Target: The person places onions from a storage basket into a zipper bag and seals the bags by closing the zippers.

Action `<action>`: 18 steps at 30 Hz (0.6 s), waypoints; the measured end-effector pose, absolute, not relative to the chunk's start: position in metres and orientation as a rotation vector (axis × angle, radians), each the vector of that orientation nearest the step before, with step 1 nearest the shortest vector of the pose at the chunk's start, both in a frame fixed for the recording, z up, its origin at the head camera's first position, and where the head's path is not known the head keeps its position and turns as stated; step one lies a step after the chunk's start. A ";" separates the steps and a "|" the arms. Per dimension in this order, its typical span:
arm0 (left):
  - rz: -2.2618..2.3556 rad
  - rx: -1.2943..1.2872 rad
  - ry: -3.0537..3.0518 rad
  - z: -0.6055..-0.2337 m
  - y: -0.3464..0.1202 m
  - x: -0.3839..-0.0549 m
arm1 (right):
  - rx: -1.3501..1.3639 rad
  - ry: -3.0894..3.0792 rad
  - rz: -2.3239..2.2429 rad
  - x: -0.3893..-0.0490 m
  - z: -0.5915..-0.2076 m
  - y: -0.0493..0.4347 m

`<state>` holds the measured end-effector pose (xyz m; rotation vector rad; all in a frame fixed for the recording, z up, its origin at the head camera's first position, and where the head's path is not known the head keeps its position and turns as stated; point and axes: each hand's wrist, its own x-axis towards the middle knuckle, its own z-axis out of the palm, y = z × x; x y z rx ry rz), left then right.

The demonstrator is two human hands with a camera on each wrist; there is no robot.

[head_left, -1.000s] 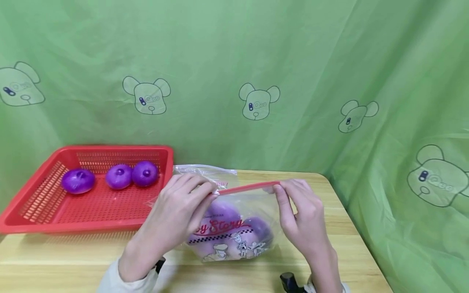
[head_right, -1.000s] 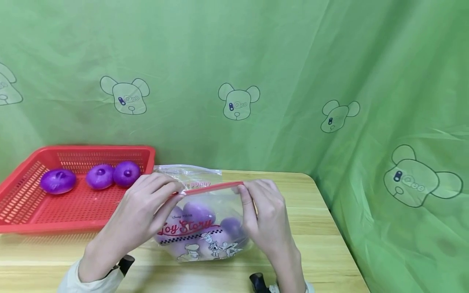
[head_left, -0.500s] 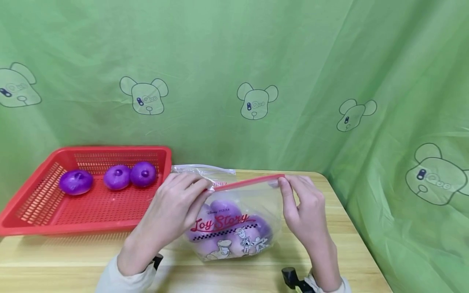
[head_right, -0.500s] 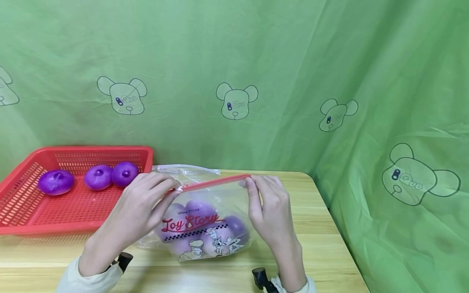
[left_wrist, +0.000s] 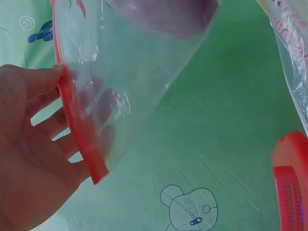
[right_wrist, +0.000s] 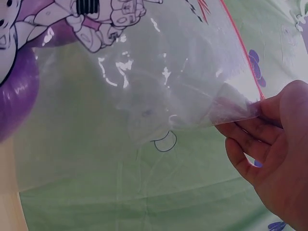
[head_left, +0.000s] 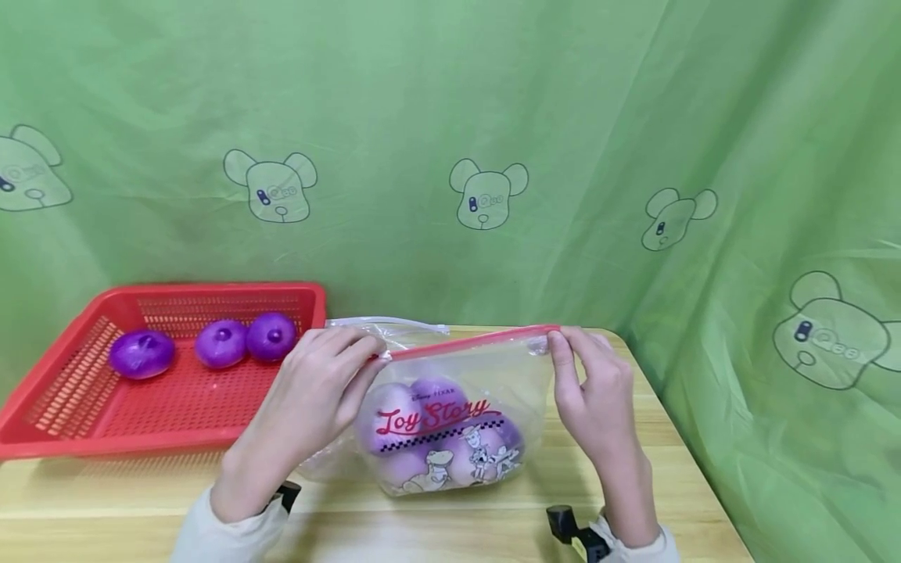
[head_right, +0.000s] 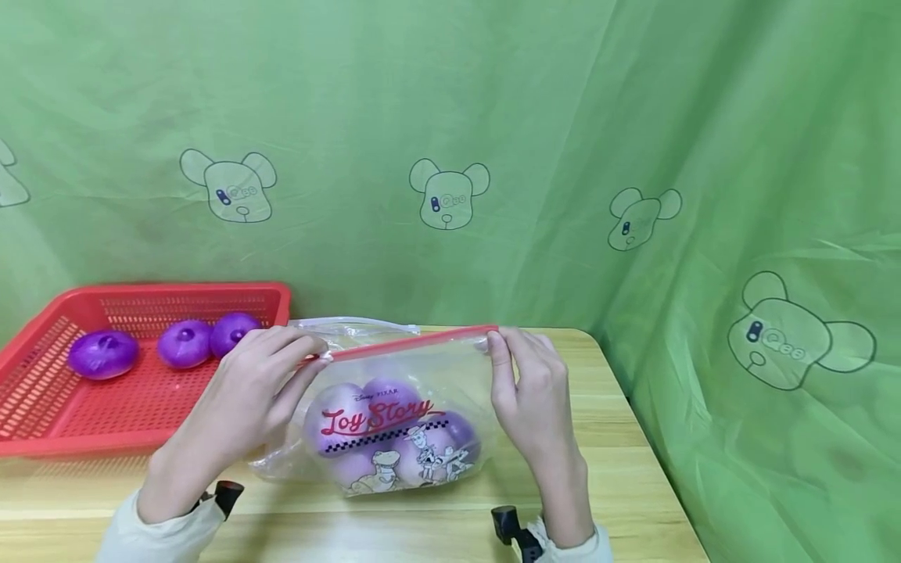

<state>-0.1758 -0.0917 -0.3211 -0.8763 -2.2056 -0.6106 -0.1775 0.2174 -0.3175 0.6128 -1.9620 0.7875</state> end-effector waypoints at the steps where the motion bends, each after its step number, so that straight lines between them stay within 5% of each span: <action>1: -0.612 -0.873 -2.210 -0.322 -0.093 -0.176 | 0.607 -1.964 0.786 -0.178 -0.318 0.218; 18: -0.596 -0.862 -2.218 -0.322 -0.106 -0.181 | 0.472 -2.042 0.786 -0.181 -0.319 0.231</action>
